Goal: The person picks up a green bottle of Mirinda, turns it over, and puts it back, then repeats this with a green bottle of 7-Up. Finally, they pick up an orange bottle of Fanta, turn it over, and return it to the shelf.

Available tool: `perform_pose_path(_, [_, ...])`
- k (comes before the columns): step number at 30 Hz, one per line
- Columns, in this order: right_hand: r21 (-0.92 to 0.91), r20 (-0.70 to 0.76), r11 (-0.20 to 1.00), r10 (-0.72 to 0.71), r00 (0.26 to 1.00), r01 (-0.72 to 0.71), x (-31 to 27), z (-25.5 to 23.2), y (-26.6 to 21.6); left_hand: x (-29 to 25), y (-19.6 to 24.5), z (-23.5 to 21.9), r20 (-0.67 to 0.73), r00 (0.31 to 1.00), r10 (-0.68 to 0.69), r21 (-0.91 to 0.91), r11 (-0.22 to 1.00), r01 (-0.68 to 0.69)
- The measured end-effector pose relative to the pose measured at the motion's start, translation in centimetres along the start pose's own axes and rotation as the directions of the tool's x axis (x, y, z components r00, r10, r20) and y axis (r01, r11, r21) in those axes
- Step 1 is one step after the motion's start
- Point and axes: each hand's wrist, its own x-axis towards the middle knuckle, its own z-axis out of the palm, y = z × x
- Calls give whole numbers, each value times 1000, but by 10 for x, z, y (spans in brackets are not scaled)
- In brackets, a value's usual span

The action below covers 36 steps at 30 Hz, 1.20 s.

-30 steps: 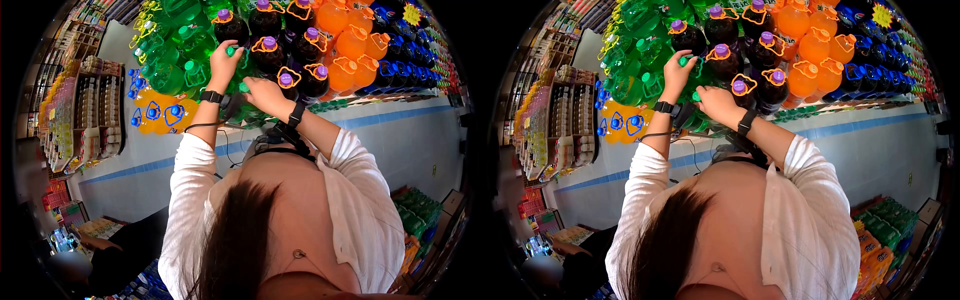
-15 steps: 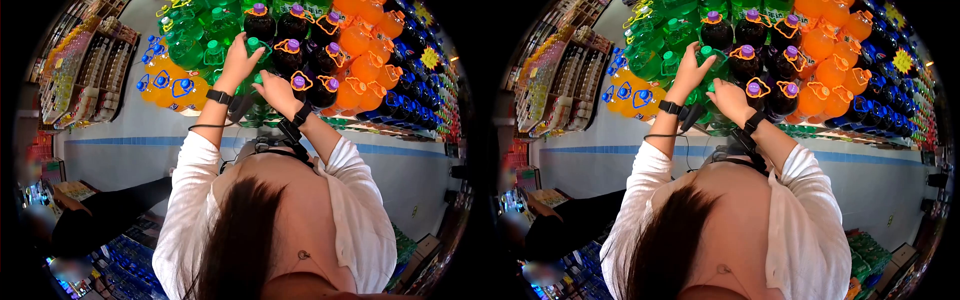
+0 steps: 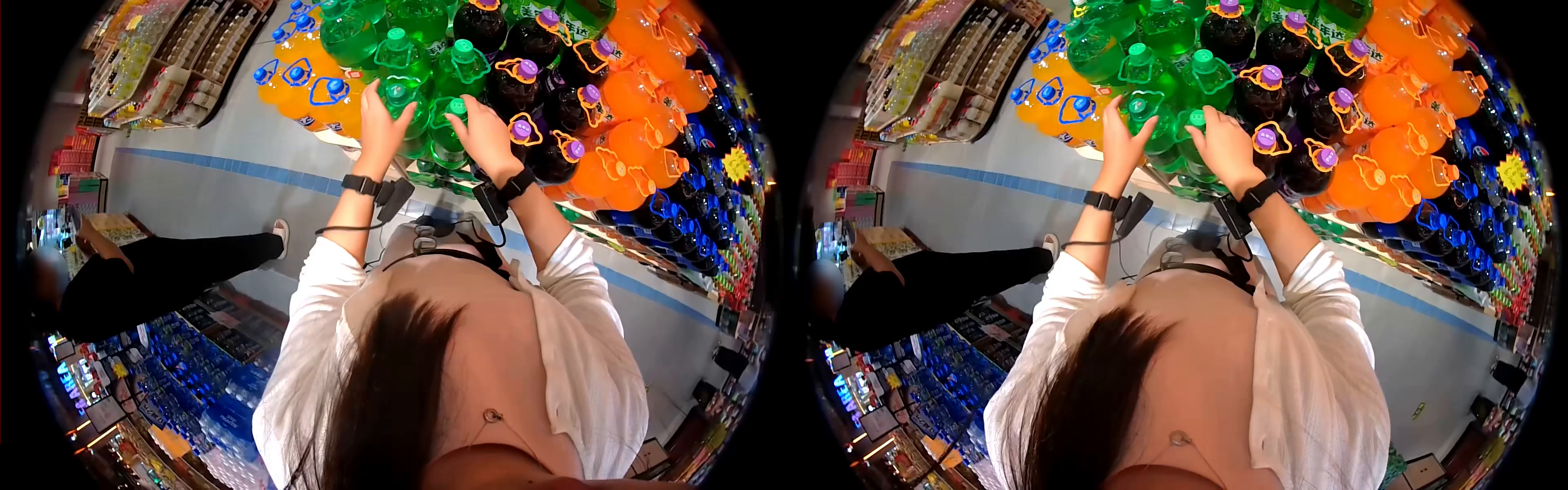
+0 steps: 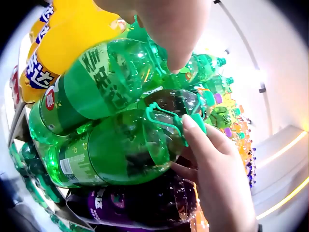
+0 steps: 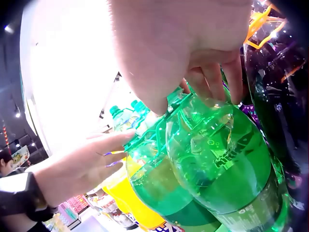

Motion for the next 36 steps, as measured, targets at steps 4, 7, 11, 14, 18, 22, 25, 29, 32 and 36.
perform_pose_path(4, [-10, -45, 1000, -29, 999, 28, -1, 4, 4, 12, -19, 24, 32, 999, -27, -57, 998, 29])
perform_pose_path(7, [-15, -49, 1000, -26, 998, 25, -2, 5, 4, 12, -15, 30, 46, 990, -133, -164, 977, 139])
perform_pose_path(11, [-36, -58, 999, -14, 998, 12, -3, 9, 4, 10, -13, 40, -3, 964, -267, -273, 927, 256])
perform_pose_path(14, [5, -50, 1000, 26, 998, -25, -5, 6, 3, 9, -17, 46, -68, 977, -204, -229, 956, 184])
perform_pose_path(18, [-86, -285, 989, -142, 948, 122, -10, -1, -1, 9, -20, 44, -61, 979, -192, -166, 970, 180])
perform_pose_path(22, [474, -158, 855, -150, 976, 208, -20, -28, -49, 9, -20, 42, -45, 979, -200, -206, 961, 187])
perform_pose_path(25, [660, -13, 750, -39, 999, 38, -14, 8, -66, 12, -18, 38, -9, 976, -217, -175, 961, 212])
perform_pose_path(29, [743, -101, 668, 156, 983, -30, -11, 75, -69, 13, -25, 33, 51, 983, -174, -139, 974, 179])
perform_pose_path(32, [712, -137, 700, 206, 969, -49, -7, 89, -67, 16, -27, 26, 109, 989, -103, -223, 967, 126])
perform_pose_path(36, [646, -135, 760, 200, 970, -67, -5, 103, -63, 15, -32, 23, 148, 984, -97, -264, 955, 133])
